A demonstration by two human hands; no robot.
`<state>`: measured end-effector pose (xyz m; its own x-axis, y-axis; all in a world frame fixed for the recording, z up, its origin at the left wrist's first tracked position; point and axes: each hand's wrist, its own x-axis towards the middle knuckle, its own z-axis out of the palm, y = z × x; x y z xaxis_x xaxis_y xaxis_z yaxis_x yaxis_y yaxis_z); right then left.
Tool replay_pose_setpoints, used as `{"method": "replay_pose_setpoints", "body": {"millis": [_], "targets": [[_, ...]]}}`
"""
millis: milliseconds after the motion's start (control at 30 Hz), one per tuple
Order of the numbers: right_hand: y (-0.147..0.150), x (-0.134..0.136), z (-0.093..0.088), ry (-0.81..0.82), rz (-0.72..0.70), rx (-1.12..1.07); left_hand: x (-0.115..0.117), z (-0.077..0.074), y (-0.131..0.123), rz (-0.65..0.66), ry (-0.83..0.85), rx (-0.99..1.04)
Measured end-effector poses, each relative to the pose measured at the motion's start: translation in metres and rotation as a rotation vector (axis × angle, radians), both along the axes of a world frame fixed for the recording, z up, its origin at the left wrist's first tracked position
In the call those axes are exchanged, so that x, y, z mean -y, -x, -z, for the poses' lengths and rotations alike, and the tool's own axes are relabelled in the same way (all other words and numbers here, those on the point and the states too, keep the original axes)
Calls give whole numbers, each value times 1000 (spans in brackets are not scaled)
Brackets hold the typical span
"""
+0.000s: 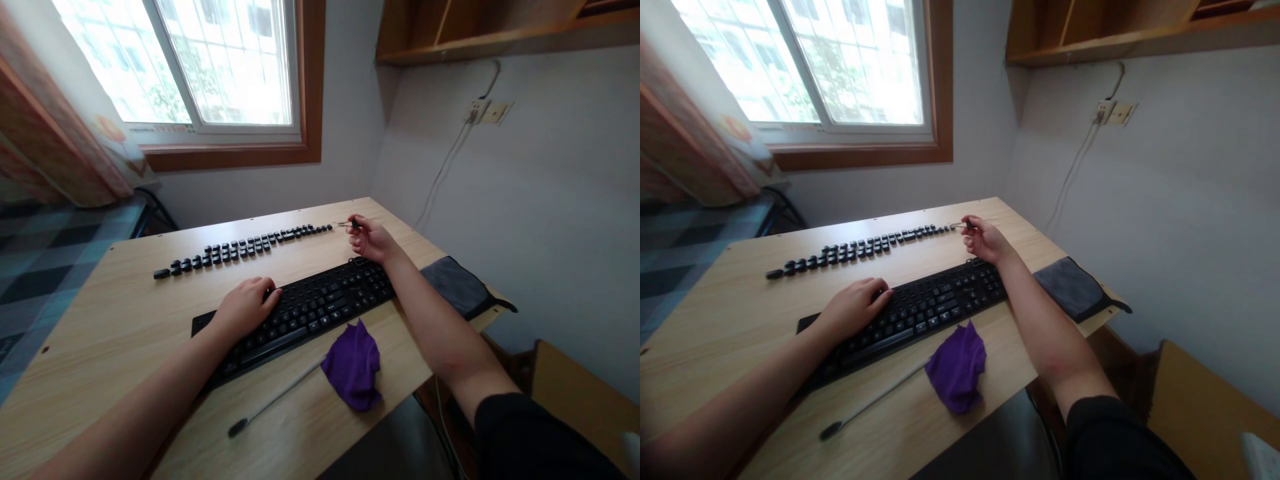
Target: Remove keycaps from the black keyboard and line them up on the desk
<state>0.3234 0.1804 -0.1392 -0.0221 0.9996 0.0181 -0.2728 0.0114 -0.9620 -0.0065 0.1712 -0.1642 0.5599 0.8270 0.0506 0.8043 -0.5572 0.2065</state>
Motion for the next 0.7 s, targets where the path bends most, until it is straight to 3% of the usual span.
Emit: {"method": "replay_pose_setpoints", "body": {"millis": [100, 233, 700], "targets": [[25, 15, 7, 27, -94, 25, 1, 1, 1, -2, 6, 10], [52, 32, 20, 72, -186, 283, 1, 3, 2, -9, 4, 30], [75, 51, 35, -104, -74, 642, 3, 3, 2, 3, -8, 50]]}}
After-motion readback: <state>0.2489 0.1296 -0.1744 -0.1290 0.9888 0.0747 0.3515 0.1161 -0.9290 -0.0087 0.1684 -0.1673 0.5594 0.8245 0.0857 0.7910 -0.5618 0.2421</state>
